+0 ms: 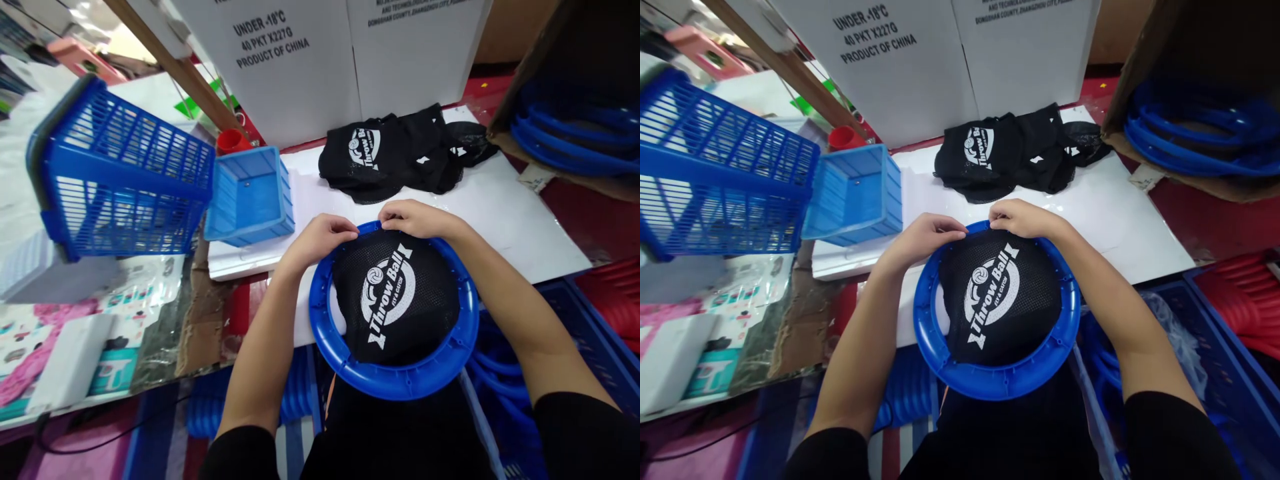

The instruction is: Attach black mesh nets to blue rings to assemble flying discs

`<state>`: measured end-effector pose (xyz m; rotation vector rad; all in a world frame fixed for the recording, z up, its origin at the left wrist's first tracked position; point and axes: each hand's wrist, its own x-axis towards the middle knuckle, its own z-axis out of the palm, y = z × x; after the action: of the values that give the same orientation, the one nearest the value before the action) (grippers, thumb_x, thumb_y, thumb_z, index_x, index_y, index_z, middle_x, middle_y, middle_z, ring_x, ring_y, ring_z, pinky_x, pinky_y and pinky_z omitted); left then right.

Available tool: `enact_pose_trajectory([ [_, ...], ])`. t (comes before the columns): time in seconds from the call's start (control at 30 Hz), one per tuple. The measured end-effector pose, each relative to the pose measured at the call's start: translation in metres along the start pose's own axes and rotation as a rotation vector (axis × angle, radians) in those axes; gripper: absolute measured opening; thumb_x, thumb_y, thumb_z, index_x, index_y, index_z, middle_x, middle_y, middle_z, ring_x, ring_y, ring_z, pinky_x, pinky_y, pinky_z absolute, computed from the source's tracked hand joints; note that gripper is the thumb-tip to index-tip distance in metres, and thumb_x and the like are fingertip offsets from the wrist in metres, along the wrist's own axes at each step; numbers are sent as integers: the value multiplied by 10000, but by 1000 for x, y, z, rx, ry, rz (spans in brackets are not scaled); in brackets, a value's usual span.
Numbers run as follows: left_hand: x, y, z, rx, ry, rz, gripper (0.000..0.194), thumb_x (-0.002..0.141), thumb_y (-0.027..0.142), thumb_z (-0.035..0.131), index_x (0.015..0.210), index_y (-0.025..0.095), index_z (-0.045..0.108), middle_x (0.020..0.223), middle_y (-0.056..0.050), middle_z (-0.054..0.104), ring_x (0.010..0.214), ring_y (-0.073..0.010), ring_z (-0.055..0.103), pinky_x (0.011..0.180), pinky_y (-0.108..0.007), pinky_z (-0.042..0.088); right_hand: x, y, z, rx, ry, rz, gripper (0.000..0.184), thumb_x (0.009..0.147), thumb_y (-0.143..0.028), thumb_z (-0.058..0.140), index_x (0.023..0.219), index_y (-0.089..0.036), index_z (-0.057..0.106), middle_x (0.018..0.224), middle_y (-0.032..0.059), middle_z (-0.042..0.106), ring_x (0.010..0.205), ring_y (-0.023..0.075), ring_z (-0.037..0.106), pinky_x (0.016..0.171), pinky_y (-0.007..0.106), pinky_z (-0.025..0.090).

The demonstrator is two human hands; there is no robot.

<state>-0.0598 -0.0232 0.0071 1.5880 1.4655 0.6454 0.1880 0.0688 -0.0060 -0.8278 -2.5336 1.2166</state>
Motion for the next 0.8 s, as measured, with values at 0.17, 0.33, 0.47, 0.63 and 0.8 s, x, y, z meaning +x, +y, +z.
enact_pose_trajectory([
  [0.17, -2, 2, 2, 41, 17, 32, 137, 845, 263, 705, 855, 187, 818, 915, -64, 816, 912, -232, 728, 908, -380, 565, -1, -1, 0, -39, 23, 11, 102, 922, -240, 625, 916, -180, 707, 954, 62, 738, 903, 208, 655, 842, 322, 481],
  [0.33, -3, 4, 3, 146, 22, 65, 152, 856, 243, 666, 865, 194, 810, 919, -59, 811, 901, -231, 717, 900, -376, 560, 0, 1, 2, -73, 36, -27, 96, 913, -244, 631, 893, -176, 696, 958, 69, 729, 902, 212, 645, 849, 330, 473],
  [0.47, -5, 6, 3, 237, 13, 100, 180, 862, 217, 637, 898, 209, 813, 924, -49, 808, 876, -226, 711, 898, -370, 555, -1, 1, 3, -70, 37, -36, 91, 905, -244, 634, 872, -178, 687, 937, 63, 717, 884, 206, 636, 846, 330, 478],
  [0.63, -4, 10, 10, 242, 44, 162, 257, 956, 337, 588, 960, 206, 810, 1014, -66, 816, 959, -244, 717, 900, -359, 543, 1, -4, 7, -11, 107, -137, 167, 954, -319, 610, 962, -199, 726, 1057, 77, 739, 999, 228, 673, 929, 369, 522],
  [0.8, -2, 13, 19, 227, 33, 199, 182, 908, 280, 638, 907, 203, 803, 994, -52, 813, 961, -235, 712, 944, -353, 531, 8, -6, 12, 8, -14, -267, 159, 929, -337, 641, 918, -206, 731, 1216, 98, 735, 1136, 262, 676, 1055, 433, 504],
])
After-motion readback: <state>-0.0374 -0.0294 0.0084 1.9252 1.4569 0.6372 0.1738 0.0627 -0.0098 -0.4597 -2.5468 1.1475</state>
